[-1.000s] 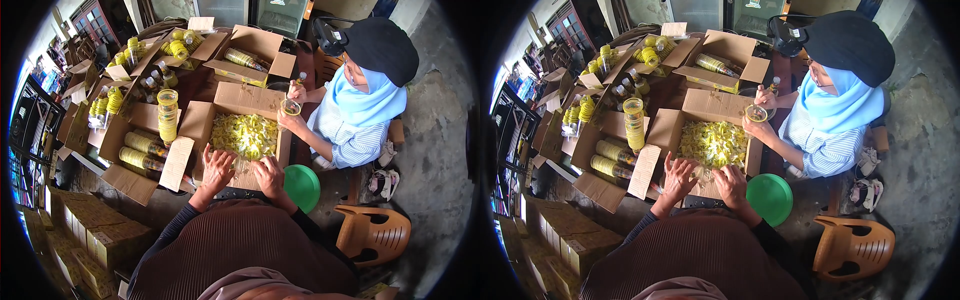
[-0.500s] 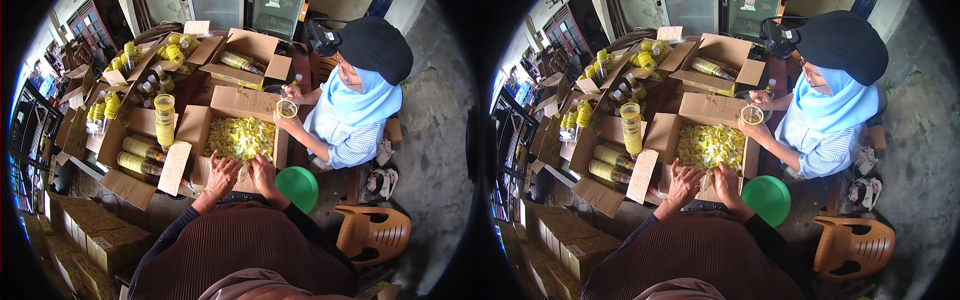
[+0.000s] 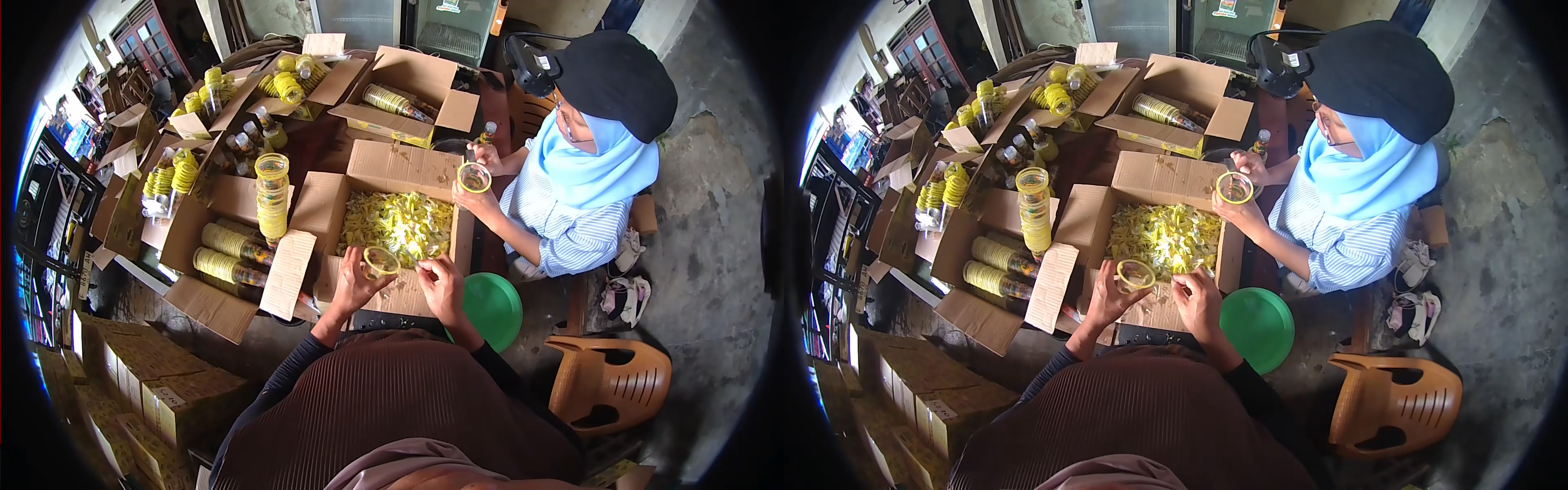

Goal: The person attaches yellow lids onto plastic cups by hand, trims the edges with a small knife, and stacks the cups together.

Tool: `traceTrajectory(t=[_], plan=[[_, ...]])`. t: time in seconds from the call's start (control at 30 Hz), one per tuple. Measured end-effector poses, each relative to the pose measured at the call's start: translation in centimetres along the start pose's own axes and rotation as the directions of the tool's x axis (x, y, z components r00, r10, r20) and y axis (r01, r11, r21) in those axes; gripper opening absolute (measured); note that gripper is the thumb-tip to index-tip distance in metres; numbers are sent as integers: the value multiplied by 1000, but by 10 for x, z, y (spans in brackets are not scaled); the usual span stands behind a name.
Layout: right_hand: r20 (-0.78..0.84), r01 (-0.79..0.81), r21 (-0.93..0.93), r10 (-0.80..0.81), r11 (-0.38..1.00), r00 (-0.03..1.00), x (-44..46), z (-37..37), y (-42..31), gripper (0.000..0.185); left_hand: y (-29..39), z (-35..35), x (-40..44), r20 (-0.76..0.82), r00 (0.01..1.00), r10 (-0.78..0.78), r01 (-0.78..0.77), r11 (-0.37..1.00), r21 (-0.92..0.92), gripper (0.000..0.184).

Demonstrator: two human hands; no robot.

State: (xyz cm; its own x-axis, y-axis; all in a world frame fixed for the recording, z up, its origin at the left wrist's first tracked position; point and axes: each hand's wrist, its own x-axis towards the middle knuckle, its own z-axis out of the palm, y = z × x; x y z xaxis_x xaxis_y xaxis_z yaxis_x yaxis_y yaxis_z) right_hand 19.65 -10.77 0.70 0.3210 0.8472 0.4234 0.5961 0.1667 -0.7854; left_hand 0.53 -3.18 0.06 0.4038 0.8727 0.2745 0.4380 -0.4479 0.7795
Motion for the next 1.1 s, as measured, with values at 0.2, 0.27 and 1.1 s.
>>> traceTrajectory(t=[0.2,0.27,1.1], plan=[[26,30,28,-31,999,999,-4,5,-8,17,-20,19,-5,-92,987,-135,93,927,-363,84],[30,35,39,-36,999,999,-4,6,-13,17,0,10,-6,-53,976,-211,182,924,-336,84],[-69,194,-99,-202,976,977,-10,19,-23,18,24,27,-15,-256,965,-50,13,990,-143,40]])
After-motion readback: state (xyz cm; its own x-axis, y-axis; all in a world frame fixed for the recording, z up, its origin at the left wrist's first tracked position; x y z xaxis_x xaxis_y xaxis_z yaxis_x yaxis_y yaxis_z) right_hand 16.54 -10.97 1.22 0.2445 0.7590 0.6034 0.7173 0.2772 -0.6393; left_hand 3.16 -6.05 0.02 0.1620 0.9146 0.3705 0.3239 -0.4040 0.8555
